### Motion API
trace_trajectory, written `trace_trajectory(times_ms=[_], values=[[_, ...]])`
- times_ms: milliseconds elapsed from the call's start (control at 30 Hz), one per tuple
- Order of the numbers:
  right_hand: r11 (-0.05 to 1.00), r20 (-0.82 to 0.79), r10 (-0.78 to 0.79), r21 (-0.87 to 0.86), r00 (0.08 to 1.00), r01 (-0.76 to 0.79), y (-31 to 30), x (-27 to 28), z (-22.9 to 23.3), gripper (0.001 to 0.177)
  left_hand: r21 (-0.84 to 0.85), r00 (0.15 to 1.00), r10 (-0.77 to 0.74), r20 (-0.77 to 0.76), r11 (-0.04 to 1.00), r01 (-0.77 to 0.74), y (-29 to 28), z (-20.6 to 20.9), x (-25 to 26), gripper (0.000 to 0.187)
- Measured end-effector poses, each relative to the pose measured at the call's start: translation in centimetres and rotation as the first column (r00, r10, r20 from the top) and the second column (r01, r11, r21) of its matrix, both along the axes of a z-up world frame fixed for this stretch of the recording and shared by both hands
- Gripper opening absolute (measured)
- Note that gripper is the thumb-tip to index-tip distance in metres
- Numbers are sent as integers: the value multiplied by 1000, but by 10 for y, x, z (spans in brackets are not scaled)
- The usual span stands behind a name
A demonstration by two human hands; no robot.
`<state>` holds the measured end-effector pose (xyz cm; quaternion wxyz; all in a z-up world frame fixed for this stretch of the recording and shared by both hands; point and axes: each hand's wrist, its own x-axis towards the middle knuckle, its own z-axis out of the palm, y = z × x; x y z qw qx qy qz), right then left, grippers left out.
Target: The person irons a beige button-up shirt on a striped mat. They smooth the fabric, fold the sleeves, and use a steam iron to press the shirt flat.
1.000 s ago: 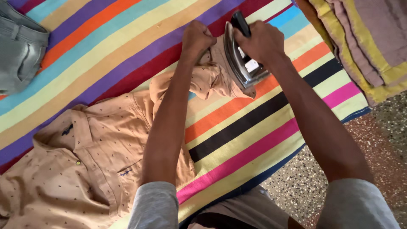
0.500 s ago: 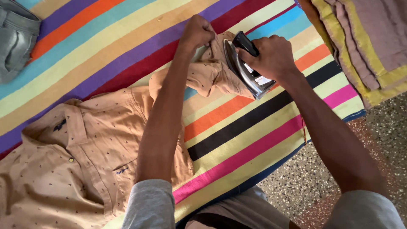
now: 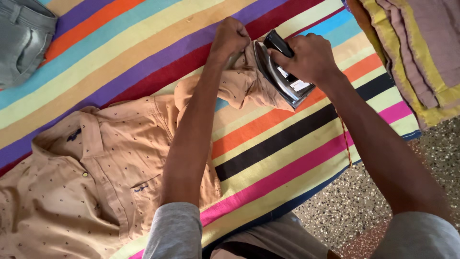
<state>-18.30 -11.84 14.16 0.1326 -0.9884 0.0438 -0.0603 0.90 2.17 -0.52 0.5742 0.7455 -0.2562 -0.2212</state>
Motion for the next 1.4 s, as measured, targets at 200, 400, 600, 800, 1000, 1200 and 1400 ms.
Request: trace_trajectory(times_ms=[200, 400, 600, 800, 1000, 1200, 1400], values=[[974, -222, -201, 62, 954, 219, 13, -8, 11, 60, 25, 1000, 9, 10, 1000, -10, 0, -1, 2, 7], [916, -174, -388, 42, 905, 400, 20, -24, 15, 56, -33, 998, -48, -36, 998, 47, -3, -15, 7, 4], [927, -180, -345, 88, 921, 364, 17, -26, 18, 58, 58, 996, 34, 80, 998, -39, -5, -8, 0, 13], [949, -141, -307, 30, 941, 314, 17, -22, 12, 55, 287, 950, 66, 304, 945, -157, -26, -6, -12, 22], [939, -17, -343, -4, 939, 343, 5, -7, -7, 63, 363, 977, 50, 209, 923, -125, -27, -12, -13, 17], [923, 111, -383, 12, 917, 384, 6, 3, -10, 57, 335, 977, 113, 183, 927, -170, -20, 13, -19, 22], [878, 240, -444, -73, 863, 473, -10, 50, -28, 56, 372, 984, 65, 164, 920, -123, -11, 29, -20, 20]])
